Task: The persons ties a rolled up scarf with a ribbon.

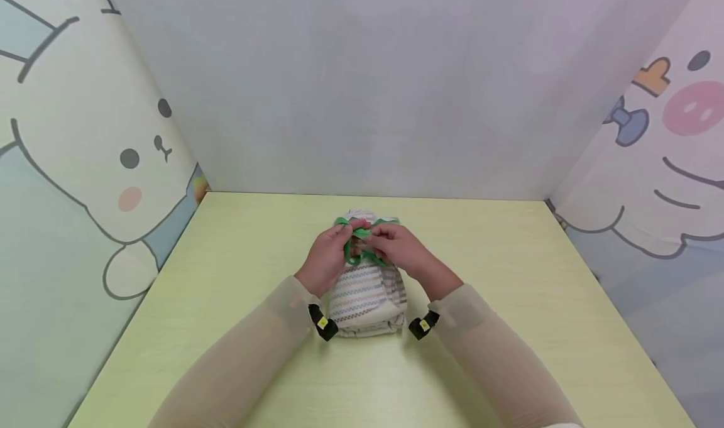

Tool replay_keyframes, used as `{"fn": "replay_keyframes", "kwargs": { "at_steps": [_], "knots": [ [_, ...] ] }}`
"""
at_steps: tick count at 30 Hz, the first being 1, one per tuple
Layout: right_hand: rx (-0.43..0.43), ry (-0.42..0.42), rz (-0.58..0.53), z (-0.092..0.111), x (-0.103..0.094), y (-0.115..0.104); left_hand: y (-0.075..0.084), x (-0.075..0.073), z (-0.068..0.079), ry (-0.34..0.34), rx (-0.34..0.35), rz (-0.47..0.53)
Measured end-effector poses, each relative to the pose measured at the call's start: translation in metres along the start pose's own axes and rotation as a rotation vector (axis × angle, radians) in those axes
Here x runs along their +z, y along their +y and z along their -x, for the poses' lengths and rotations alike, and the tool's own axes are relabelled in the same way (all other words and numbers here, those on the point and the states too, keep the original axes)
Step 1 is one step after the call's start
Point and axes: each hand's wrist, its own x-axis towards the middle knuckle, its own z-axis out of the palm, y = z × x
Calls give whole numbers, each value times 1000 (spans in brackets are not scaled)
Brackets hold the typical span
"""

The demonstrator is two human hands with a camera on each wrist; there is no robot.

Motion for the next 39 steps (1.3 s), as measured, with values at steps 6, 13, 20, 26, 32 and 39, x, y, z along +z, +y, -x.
{"fn": "replay_keyframes", "kwargs": {
  "at_steps": [6, 13, 20, 26, 32, 39],
  "knots": [
    [-1, 41, -23, 1, 3, -1, 0, -2, -1, 67, 9, -199],
    [-26, 106, -51, -4, 8, -3, 4, -3, -1, 74, 30, -588],
    [-43, 78, -8, -5, 8, -1, 10, 0, -1, -67, 73, -997],
    [-33, 36, -227, -5, 4, 1, 11, 4, 1, -95, 42, -1099],
    [-53, 13, -269, -5, 4, 5, 9, 3, 1, -46, 38, -1008],
    [-75, 1, -230, -4, 5, 4, 10, 6, 2, -76, 45, -1124]
  ]
}}
